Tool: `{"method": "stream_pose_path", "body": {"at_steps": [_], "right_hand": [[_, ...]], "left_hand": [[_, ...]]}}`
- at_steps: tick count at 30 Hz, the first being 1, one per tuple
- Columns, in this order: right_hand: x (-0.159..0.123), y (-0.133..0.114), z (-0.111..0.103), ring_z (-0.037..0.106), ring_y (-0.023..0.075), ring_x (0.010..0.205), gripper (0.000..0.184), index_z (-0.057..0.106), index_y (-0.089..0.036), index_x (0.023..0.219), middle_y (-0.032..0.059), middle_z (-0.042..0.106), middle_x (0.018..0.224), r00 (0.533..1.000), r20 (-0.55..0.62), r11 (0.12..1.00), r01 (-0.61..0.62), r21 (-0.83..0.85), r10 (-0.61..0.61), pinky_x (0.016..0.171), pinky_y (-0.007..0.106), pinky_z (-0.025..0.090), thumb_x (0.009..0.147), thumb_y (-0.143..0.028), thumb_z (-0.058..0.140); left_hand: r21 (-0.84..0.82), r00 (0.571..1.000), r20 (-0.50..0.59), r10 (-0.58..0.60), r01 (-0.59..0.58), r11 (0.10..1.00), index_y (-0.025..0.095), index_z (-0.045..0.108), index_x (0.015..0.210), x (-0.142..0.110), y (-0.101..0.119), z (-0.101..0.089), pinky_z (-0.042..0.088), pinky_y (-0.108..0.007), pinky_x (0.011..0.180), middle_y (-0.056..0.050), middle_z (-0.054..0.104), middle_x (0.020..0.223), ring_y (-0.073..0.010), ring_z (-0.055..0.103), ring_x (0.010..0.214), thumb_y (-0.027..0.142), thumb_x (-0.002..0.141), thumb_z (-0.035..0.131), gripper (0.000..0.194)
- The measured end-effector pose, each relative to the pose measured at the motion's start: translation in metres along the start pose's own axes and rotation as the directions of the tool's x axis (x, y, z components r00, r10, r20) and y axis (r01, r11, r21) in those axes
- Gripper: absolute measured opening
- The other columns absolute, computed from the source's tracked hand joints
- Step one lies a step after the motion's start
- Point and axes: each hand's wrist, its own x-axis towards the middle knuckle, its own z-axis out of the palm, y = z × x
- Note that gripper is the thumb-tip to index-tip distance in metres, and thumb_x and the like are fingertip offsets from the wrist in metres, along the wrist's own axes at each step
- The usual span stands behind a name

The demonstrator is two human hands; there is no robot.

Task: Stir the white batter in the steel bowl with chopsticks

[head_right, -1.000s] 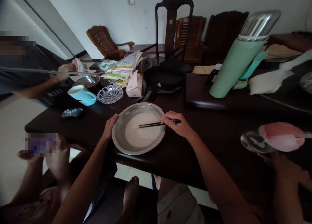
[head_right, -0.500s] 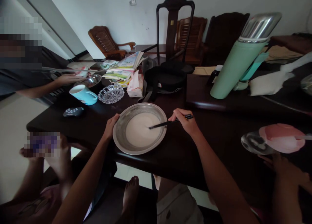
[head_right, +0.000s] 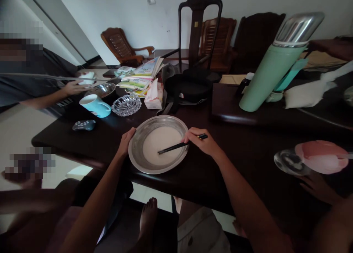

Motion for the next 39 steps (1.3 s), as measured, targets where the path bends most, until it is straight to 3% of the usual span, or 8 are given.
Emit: {"method": "stream_pose_path", "body": {"at_steps": [6,12,17,22,27,30,33,39], "right_hand": [[0.0007,0.0018,-0.0045,0.07,0.019,0.067,0.047,0.067,-0.022,0.06,0.0035,0.074,0.067,0.977,-0.208,0.999,-0.032,0.033,0.038,0.071,0.033,0.052,0.092,-0.054,0.057],[0.0008,0.0001,-0.0006,0.07,0.0198,0.076,0.04,0.071,-0.022,0.068,0.0045,0.077,0.077,1.0,-0.022,0.999,-0.014,-0.032,0.013,0.076,0.035,0.051,0.092,-0.051,0.057],[0.0003,0.0015,-0.0089,0.068,0.0182,0.065,0.048,0.066,-0.022,0.059,0.0033,0.073,0.065,0.975,-0.22,0.999,-0.034,0.031,0.04,0.07,0.033,0.051,0.094,-0.052,0.055],[0.0005,0.0015,-0.0018,0.068,0.0199,0.077,0.038,0.072,-0.023,0.07,0.0045,0.078,0.079,1.0,-0.012,0.996,0.013,-0.083,-0.014,0.075,0.034,0.05,0.094,-0.048,0.056],[0.0005,0.0013,-0.0053,0.069,0.0192,0.07,0.045,0.067,-0.022,0.061,0.0042,0.074,0.068,0.98,-0.197,0.999,-0.033,-0.031,0.026,0.073,0.034,0.051,0.094,-0.05,0.055],[0.0003,-0.0005,-0.0038,0.068,0.0181,0.065,0.048,0.065,-0.021,0.059,0.0034,0.072,0.064,0.99,-0.125,0.998,-0.059,0.034,0.062,0.069,0.033,0.052,0.094,-0.053,0.053],[0.0008,-0.0015,-0.0002,0.069,0.0196,0.076,0.039,0.071,-0.023,0.068,0.0037,0.077,0.076,1.0,-0.014,0.998,-0.026,-0.065,0.025,0.075,0.034,0.051,0.092,-0.05,0.057],[0.0004,0.0001,-0.0054,0.068,0.0181,0.064,0.048,0.064,-0.021,0.057,0.0031,0.072,0.063,0.979,-0.185,0.996,-0.073,0.046,0.081,0.068,0.032,0.051,0.093,-0.052,0.055]], "left_hand": [[-0.028,1.0,0.01,-0.004,0.004,1.0,0.013,0.073,0.087,-0.0003,0.0013,0.0006,0.047,-0.03,0.078,-0.006,0.07,0.08,-0.0227,0.062,0.086,0.081,0.07,0.056,0.072],[-0.004,1.0,0.009,-0.006,0.006,1.0,0.013,0.073,0.089,-0.0002,0.0006,-0.0002,0.047,-0.03,0.078,-0.006,0.071,0.082,-0.0222,0.061,0.085,0.081,0.071,0.055,0.072],[-0.033,1.0,0.01,-0.019,0.019,0.999,0.013,0.073,0.09,-0.0007,-0.001,0.0,0.047,-0.03,0.077,-0.006,0.071,0.082,-0.0222,0.062,0.083,0.083,0.068,0.057,0.075],[-0.022,1.0,-0.006,-0.015,0.015,1.0,0.013,0.073,0.087,-0.0014,0.0017,0.0006,0.047,-0.03,0.078,-0.006,0.071,0.081,-0.0218,0.06,0.083,0.083,0.066,0.058,0.075],[-0.02,1.0,-0.005,-0.013,0.013,1.0,0.013,0.073,0.086,-0.0016,0.0024,0.0007,0.047,-0.029,0.077,-0.006,0.07,0.079,-0.0212,0.06,0.082,0.082,0.068,0.058,0.073],[-0.025,1.0,0.004,-0.009,0.009,1.0,0.013,0.073,0.086,-0.0019,0.0026,0.0005,0.046,-0.029,0.075,-0.005,0.069,0.078,-0.021,0.06,0.081,0.082,0.068,0.058,0.072],[-0.022,1.0,-0.014,-0.009,0.008,1.0,0.013,0.072,0.083,-0.0016,0.0029,0.0006,0.046,-0.029,0.075,-0.005,0.068,0.076,-0.0202,0.059,0.08,0.082,0.067,0.059,0.071],[-0.025,1.0,0.002,-0.028,0.028,0.999,0.014,0.071,0.084,-0.0017,0.0031,0.0013,0.045,-0.029,0.074,-0.004,0.067,0.076,-0.0195,0.058,0.079,0.081,0.068,0.057,0.071]]}}
